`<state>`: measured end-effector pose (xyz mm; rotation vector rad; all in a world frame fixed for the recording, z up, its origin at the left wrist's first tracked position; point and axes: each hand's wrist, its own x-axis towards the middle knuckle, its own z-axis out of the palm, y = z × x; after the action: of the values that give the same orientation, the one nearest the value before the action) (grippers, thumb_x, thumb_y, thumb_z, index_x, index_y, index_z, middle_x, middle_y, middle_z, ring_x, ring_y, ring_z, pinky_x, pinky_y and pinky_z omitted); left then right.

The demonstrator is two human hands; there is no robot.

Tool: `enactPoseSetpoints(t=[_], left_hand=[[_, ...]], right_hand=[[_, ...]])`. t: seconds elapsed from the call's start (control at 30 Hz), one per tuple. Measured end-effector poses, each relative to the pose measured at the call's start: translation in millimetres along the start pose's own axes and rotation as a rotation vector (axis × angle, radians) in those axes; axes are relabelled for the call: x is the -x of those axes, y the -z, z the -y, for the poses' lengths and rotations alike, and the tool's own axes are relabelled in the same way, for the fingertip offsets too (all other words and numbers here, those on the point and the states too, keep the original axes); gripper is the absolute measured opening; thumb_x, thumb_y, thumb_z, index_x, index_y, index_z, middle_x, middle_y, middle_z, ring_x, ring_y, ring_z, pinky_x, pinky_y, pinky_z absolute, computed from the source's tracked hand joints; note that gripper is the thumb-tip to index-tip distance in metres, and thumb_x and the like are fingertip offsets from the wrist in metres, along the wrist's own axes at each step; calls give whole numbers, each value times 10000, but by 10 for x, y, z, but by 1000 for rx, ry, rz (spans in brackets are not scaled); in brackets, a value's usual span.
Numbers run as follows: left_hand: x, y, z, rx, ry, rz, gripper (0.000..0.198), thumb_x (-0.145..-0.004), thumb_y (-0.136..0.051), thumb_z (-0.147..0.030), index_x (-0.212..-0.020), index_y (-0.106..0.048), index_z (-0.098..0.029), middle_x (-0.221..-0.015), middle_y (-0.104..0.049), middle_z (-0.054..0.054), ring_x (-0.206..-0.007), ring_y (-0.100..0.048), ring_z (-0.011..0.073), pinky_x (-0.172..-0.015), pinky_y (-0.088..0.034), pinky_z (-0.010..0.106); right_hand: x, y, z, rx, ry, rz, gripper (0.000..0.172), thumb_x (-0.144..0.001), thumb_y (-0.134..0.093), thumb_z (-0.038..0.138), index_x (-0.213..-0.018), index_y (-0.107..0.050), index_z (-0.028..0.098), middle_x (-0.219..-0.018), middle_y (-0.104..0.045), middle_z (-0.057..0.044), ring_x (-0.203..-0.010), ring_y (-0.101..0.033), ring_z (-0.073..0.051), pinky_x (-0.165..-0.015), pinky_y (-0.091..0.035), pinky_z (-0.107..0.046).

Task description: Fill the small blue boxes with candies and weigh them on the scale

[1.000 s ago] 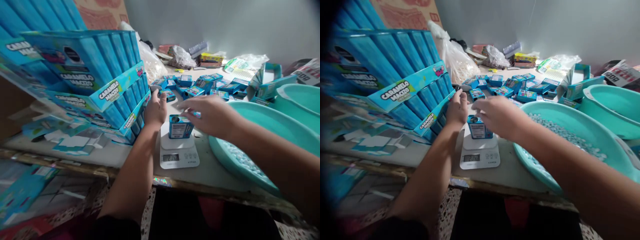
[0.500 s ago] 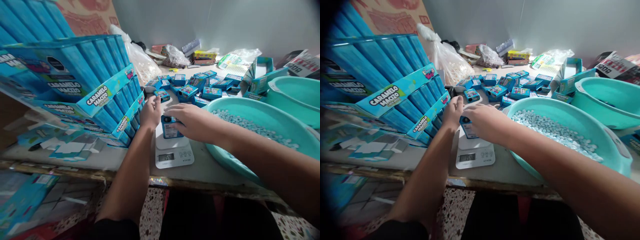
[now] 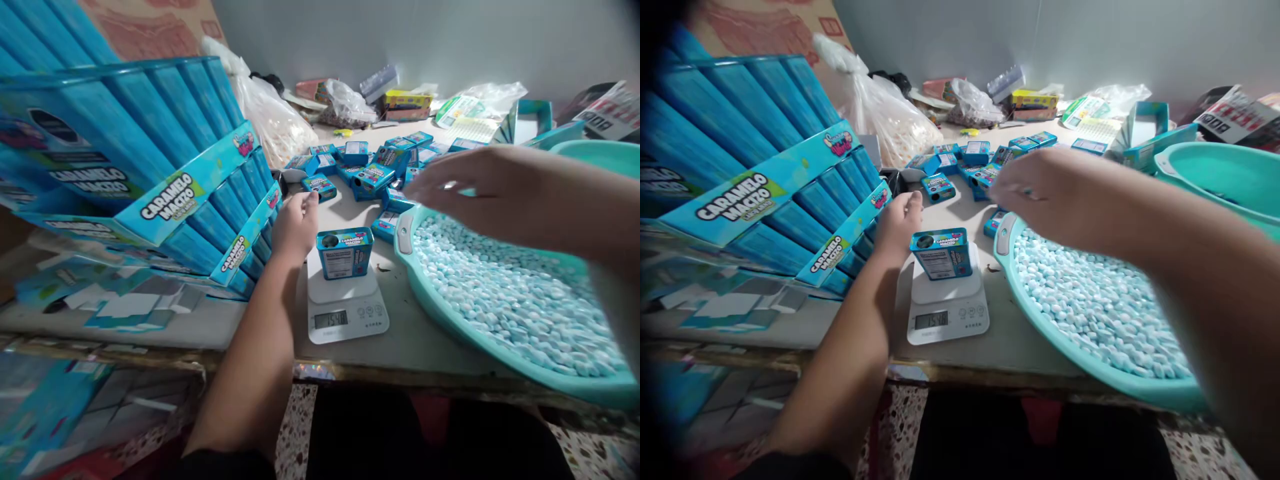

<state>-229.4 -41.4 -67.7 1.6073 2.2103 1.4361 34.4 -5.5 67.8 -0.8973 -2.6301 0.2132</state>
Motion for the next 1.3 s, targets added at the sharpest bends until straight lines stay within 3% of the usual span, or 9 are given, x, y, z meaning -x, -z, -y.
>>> enactPoseSetpoints(t=[0.1, 0.2, 0.43, 0.67, 0.8, 0.93, 1.07, 1.13, 1.3], left_hand=[[-19, -42, 55, -15, -1, 34, 357, -962, -480, -459, -987, -705, -184, -1034, -739, 125, -940, -662, 252, -828, -503, 382], [-32, -67, 47, 21, 20, 80, 272, -929, -546, -398, -970, -704, -182, -1029, -743, 115, -905, -669, 236, -820, -518, 380], [163, 266, -439, 534, 170, 208, 442, -960, -413, -556, -1086, -663, -214, -1089, -718, 99, -932, -708, 202, -825, -577, 357], [774, 370, -313, 612, 134, -258, 348, -938, -439, -499, -1006, -626, -213, -887, -679, 58, -922, -691, 200, -890, -567, 392], [1184, 304, -195, 554, 205, -352, 261, -923, -528, -440, -998, -639, -216, -908, -678, 57, -898, -684, 191, -914, -557, 391], [1300, 230, -233, 356, 193, -133, 348, -861, -634, -451, -1121, -613, -221, -1145, -683, 111, -1108, -665, 241, -977, -537, 401], [1129, 177, -378, 228, 149, 191, 356, -742, -783, -388, -1017, -644, -210, -1014, -735, 98, -984, -711, 262, -881, -573, 394], [1023, 203, -544, 166, 34, 147, 322, -753, -782, -390, -987, -652, -210, -965, -726, 90, -927, -706, 262, -854, -575, 403], [841, 304, -1185, -205, -580, -84, 399, -860, -703, -327, -1248, -624, -281, -1088, -647, 94, -1034, -636, 270, -935, -536, 423]], right_hand=[[166, -93, -452, 205, -52, 161, 209, -856, -589, 76, -732, -723, 177, -754, -708, -59, -741, -629, -153, -733, -461, -371], [287, -391, -754, -51, -174, 335, 224, -803, -643, 18, -920, -749, 178, -957, -743, -107, -822, -682, -158, -767, -504, -337], [339, -527, -810, -193, -195, 459, 273, -750, -805, 272, -1015, -758, 228, -1121, -693, -108, -835, -685, -167, -723, -485, -317], [356, -463, -756, -175, -198, 440, 291, -676, -864, 236, -954, -778, 219, -850, -736, -41, -634, -608, -118, -555, -368, -268], [362, -442, -735, -199, -128, 442, 209, -684, -837, 155, -881, -784, 201, -816, -736, -31, -634, -584, -114, -571, -352, -272], [389, -401, -705, -194, -74, 394, 230, -656, -787, 30, -815, -792, 196, -780, -738, -30, -616, -579, -119, -580, -371, -273], [415, -368, -697, -201, -36, 353, 241, -644, -773, 6, -788, -794, 198, -764, -736, -36, -581, -578, -115, -560, -380, -256], [427, -340, -700, -195, -29, 340, 233, -646, -777, 16, -788, -793, 200, -741, -732, -23, -554, -567, -105, -547, -378, -243], [478, -246, -715, -208, -51, 312, 171, -702, -750, 39, -770, -779, 193, -594, -675, 34, -496, -551, -80, -516, -364, -200]])
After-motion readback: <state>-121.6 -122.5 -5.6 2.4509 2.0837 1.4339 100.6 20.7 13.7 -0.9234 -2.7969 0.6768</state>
